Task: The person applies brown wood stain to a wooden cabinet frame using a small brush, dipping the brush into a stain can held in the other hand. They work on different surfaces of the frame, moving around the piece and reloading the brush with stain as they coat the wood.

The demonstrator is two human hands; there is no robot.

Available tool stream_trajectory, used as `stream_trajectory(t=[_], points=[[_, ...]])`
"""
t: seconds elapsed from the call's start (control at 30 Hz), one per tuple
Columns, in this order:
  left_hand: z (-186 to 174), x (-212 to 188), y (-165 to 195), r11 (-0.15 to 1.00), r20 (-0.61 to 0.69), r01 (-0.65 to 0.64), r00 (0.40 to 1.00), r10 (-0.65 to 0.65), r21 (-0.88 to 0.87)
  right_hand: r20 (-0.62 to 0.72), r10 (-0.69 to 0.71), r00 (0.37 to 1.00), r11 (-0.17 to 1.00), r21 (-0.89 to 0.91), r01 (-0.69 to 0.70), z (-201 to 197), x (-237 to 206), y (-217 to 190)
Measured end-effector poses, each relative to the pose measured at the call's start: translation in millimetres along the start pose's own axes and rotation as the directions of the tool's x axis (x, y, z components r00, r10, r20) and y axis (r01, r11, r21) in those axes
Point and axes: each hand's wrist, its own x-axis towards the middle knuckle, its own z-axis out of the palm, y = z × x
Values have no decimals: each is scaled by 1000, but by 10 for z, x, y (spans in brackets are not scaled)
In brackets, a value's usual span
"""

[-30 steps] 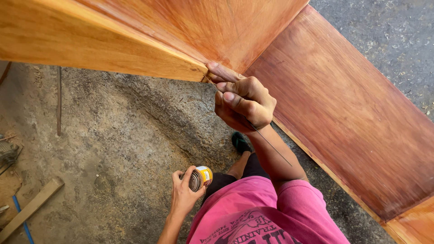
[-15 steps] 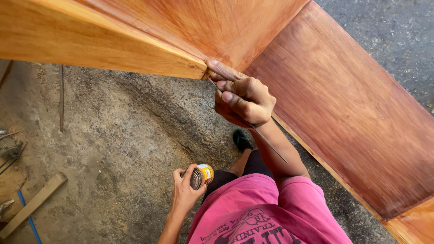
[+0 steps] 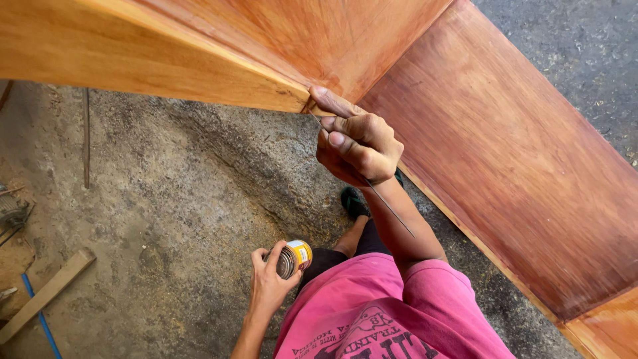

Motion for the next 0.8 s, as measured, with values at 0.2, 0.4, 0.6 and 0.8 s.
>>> stream_trajectory(t=[0.2, 0.4, 0.6, 0.8], points=[[36, -21, 2, 1000, -3, -8, 1000, 8, -11, -60, -73, 996, 980, -189, 60, 96, -4, 22], [49, -12, 66, 1000, 59, 24, 998, -23, -3, -18, -133, 991, 960, -250, 124, 100, 21, 40], [16, 22, 105, 1000, 30, 5, 1000, -5, 11, -12, -29, 1000, 994, -110, 28, 56, -29, 53], [28, 41, 135, 1000, 27, 21, 999, -21, 13, -52, 250, 967, 962, 123, -242, 25, -125, 91]])
